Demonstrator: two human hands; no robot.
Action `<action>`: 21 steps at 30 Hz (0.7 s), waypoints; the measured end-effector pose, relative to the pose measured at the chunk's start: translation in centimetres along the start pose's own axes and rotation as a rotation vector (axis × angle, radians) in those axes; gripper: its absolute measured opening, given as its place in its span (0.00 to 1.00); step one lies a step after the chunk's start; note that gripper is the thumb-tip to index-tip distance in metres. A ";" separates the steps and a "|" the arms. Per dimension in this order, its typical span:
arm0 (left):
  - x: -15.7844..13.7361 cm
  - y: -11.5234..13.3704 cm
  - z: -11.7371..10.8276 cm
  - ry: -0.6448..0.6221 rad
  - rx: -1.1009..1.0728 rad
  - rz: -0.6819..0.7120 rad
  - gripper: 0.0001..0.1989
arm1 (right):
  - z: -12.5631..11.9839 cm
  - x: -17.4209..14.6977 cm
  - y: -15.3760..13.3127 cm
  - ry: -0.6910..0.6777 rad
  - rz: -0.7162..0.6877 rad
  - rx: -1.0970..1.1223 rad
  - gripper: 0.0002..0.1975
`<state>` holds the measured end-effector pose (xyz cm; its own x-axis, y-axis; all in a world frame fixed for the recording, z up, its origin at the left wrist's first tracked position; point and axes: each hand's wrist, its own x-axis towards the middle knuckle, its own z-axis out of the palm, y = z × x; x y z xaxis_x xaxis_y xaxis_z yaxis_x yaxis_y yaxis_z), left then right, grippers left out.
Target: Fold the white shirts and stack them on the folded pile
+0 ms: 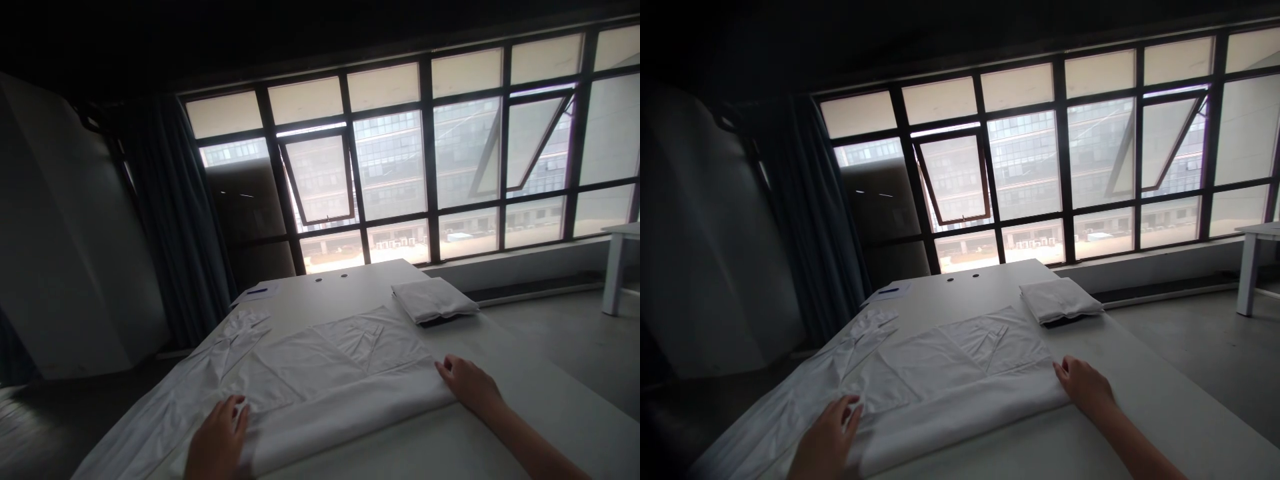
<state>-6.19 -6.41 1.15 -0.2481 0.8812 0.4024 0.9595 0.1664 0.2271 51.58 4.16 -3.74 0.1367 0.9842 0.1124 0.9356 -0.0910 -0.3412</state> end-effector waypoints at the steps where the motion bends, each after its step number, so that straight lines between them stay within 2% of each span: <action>1: -0.3 2.2 0.4 -0.015 -0.047 0.100 0.22 | 0.1 0.0 0.1 0.003 -0.005 -0.010 0.18; 3: -1.2 6.0 1.6 -0.070 -0.116 0.251 0.23 | 0.4 0.1 0.3 0.008 -0.015 -0.031 0.16; 5: -2.1 8.6 3.0 -0.185 -0.165 0.426 0.27 | 0.6 0.2 0.5 0.005 -0.026 -0.039 0.15; 7: -2.8 9.9 4.2 -0.302 -0.166 0.573 0.33 | 0.8 0.3 0.6 0.003 -0.038 -0.042 0.15; 9: -3.1 10.1 5.1 -0.398 -0.132 0.644 0.34 | 0.9 0.3 0.7 0.005 -0.047 -0.046 0.15; 14: -2.9 10.0 5.5 -0.536 -0.036 0.542 0.33 | 0.9 0.3 0.6 0.015 -0.046 -0.043 0.16; 21: -3.5 10.6 5.5 -0.573 -0.001 0.437 0.38 | 0.2 0.0 0.1 -0.008 -0.023 -0.027 0.17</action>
<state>5.61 -5.33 -2.75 0.2679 0.9607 -0.0723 0.9549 -0.2548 0.1523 51.60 4.17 -3.98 0.1123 0.9873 0.1123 0.9469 -0.0720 -0.3134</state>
